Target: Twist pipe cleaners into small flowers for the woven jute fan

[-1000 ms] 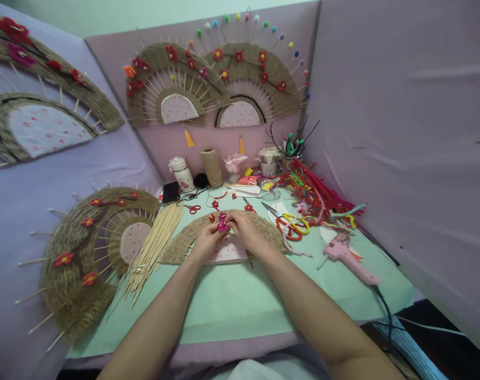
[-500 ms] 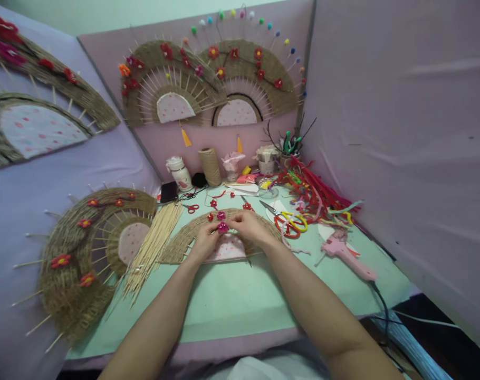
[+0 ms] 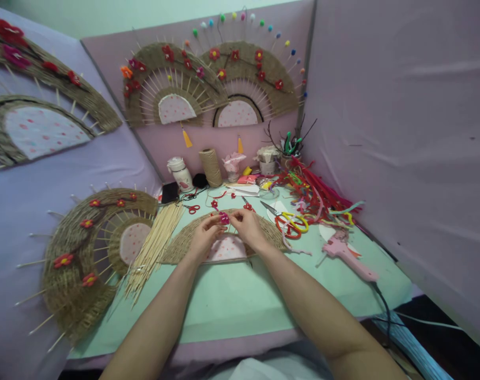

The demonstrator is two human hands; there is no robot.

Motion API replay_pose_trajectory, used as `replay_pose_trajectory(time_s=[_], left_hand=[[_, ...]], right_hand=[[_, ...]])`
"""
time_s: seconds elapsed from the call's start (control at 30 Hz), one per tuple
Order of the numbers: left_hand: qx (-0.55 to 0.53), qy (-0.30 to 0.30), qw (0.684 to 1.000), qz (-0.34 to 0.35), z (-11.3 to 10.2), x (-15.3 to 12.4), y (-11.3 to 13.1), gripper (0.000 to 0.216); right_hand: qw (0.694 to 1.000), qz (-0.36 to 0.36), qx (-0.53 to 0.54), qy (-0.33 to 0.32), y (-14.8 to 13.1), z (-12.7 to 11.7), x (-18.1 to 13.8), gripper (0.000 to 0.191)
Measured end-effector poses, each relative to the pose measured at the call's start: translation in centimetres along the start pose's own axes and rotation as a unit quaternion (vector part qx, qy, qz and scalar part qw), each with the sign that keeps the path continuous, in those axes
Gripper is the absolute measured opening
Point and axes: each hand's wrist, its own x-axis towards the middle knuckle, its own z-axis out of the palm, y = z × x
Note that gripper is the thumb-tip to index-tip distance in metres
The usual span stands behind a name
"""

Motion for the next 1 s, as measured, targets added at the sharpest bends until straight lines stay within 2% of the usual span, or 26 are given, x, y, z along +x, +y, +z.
replay_pose_trajectory(time_s=[0.27,0.6,0.87,1.0], left_hand=[[-0.08,0.027,0.996,0.032,0.3,0.3,-0.9,0.03],[-0.14,0.055,0.989,-0.014,0.6,-0.1,0.2,0.026],[-0.161,0.03,0.986,-0.035,0.6,-0.1,0.5,0.025],[-0.145,0.043,0.988,-0.035,0.6,-0.1,0.6,0.026]], right_hand=[[1.0,-0.005,0.01,-0.006,-0.7,0.7,-0.6,0.018],[0.989,0.084,0.11,-0.044,-0.7,0.6,-0.6,0.019],[0.978,0.11,0.168,-0.059,0.2,0.8,-0.4,0.021],[0.986,0.09,0.125,-0.07,0.0,0.2,-0.2,0.025]])
